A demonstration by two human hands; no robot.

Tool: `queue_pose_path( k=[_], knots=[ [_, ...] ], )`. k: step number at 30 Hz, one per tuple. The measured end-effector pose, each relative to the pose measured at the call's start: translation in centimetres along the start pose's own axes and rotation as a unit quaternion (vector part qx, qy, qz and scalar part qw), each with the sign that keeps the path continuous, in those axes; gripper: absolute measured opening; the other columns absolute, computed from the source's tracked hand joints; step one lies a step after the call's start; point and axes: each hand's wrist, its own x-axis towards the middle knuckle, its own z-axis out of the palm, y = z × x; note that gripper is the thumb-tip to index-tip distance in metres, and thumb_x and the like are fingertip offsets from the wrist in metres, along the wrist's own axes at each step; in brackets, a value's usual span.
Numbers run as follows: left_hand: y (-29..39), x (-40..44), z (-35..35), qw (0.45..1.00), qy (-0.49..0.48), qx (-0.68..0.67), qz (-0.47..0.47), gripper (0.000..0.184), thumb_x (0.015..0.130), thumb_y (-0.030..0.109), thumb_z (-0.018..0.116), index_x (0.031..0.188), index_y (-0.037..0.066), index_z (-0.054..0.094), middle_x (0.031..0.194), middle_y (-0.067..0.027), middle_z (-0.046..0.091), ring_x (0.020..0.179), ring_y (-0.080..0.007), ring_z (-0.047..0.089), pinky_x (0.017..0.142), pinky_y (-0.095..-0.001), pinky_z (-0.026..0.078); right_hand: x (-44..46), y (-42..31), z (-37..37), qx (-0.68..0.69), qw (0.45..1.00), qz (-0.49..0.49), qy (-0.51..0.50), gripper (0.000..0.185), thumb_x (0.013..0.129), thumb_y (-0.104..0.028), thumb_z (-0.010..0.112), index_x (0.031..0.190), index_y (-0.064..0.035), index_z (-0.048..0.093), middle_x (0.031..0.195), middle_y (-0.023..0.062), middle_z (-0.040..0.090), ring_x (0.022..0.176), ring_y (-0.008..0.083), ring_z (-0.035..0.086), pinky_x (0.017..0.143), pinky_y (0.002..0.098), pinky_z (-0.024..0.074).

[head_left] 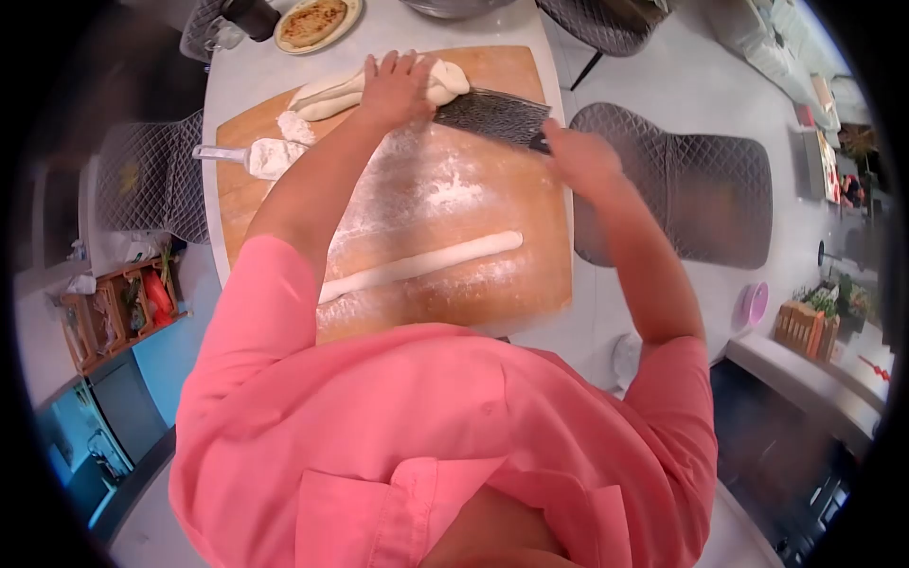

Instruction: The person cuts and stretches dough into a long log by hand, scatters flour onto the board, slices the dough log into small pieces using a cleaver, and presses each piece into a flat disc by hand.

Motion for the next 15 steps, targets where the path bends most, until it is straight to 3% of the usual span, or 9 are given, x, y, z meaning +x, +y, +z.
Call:
queue_pose_path(
  k=[5,6,8,9,10,11,13,14,15],
  knots=[
    [4.1,-2.2,1.8,0.988,0.124,-0.086,-0.012,0.071,0.083,0.036,0.068,0.142,0.012,0.037,0.148,-0.0170,0.036,0.140,-0.0373,0.026,0.113,-0.0622,0.014,-7.6,4.0,2.8,0.078,0.995,0.066,0.002,0.038,0.085,-0.032,0.064,0.110,-0.0062,0.052,0.098,0.0197,0.067,0.090,0.0409,0.064,0.078,0.0498,0.0498],
    [6.1,-3.7,1.4,0.992,0.110,-0.049,0.046,0.063,0.082,0.030,0.068,0.135,0.005,0.043,0.142,-0.0215,0.041,0.133,-0.0396,0.035,0.111,-0.0574,0.024,-9.2,4.3,5.3,0.146,0.984,0.063,0.084,0.038,0.084,-0.032,0.066,0.109,-0.0060,0.052,0.096,0.0199,0.067,0.088,0.0406,0.064,0.076,0.0486,0.0504],
    [10.4,-9.5,0.1,0.959,-0.030,-0.252,0.128,0.057,0.077,0.023,0.072,0.126,0.004,0.051,0.130,-0.0216,0.049,0.119,-0.0384,0.048,0.101,-0.0461,0.038,-11.9,3.4,8.7,0.236,0.947,0.069,0.207,0.038,0.082,-0.028,0.070,0.107,-0.0054,0.053,0.090,0.0206,0.067,0.085,0.0404,0.065,0.071,0.0457,0.0513],
    [11.9,-12.6,-0.3,0.934,0.007,-0.289,0.210,0.062,0.074,0.026,0.074,0.127,0.004,0.050,0.129,-0.0196,0.050,0.118,-0.0370,0.048,0.100,-0.0463,0.038,-12.9,2.2,9.7,0.262,0.930,0.080,0.246,0.037,0.080,-0.025,0.072,0.106,-0.0049,0.053,0.087,0.0211,0.067,0.083,0.0405,0.065,0.068,0.0440,0.0515],
    [14.0,-16.3,-0.2,0.923,-0.003,-0.337,0.184,0.065,0.072,0.026,0.076,0.128,0.005,0.050,0.127,-0.0175,0.051,0.117,-0.0356,0.048,0.100,-0.0463,0.038,-13.4,1.1,10.4,0.283,0.916,0.085,0.270,0.034,0.081,-0.022,0.072,0.102,-0.0024,0.052,0.078,0.0198,0.066,0.072,0.0361,0.066,0.062,0.0389,0.0503],
    [15.2,-18.4,0.1,0.931,-0.003,-0.314,0.188,0.066,0.071,0.027,0.076,0.128,0.006,0.050,0.126,-0.0162,0.051,0.116,-0.0347,0.048,0.099,-0.0461,0.038,-13.4,-0.1,10.6,0.286,0.915,0.088,0.270,0.034,0.081,-0.022,0.072,0.102,-0.0024,0.052,0.078,0.0198,0.066,0.072,0.0361,0.066,0.062,0.0389,0.0503],
    [16.0,-20.0,0.9,0.937,-0.005,-0.290,0.196,0.066,0.071,0.027,0.076,0.128,0.006,0.050,0.125,-0.0149,0.052,0.115,-0.0337,0.048,0.098,-0.0459,0.039,-13.4,-2.1,11.0,0.415,0.839,0.187,0.298,0.031,0.083,-0.022,0.070,0.097,-0.0002,0.053,0.075,0.0167,0.065,0.065,0.0273,0.064,0.061,0.0354,0.0483],
    [16.2,-20.2,1.5,0.947,-0.030,-0.288,0.136,0.065,0.072,0.028,0.076,0.127,0.007,0.050,0.124,-0.0148,0.051,0.114,-0.0331,0.048,0.097,-0.0456,0.039,-13.3,-2.6,11.1,0.402,0.837,0.216,0.303,0.030,0.085,-0.024,0.068,0.093,0.0016,0.054,0.074,0.0143,0.064,0.062,0.0203,0.060,0.060,0.0337,0.0470],
    [16.4,-20.4,2.0,0.954,-0.055,-0.286,0.073,0.063,0.072,0.028,0.076,0.127,0.008,0.050,0.123,-0.0146,0.051,0.112,-0.0326,0.048,0.096,-0.0453,0.038,-13.4,-2.5,11.4,0.403,0.835,0.217,0.306,0.030,0.085,-0.024,0.068,0.093,0.0016,0.054,0.074,0.0143,0.064,0.062,0.0203,0.060,0.060,0.0337,0.0470]
  ],
)
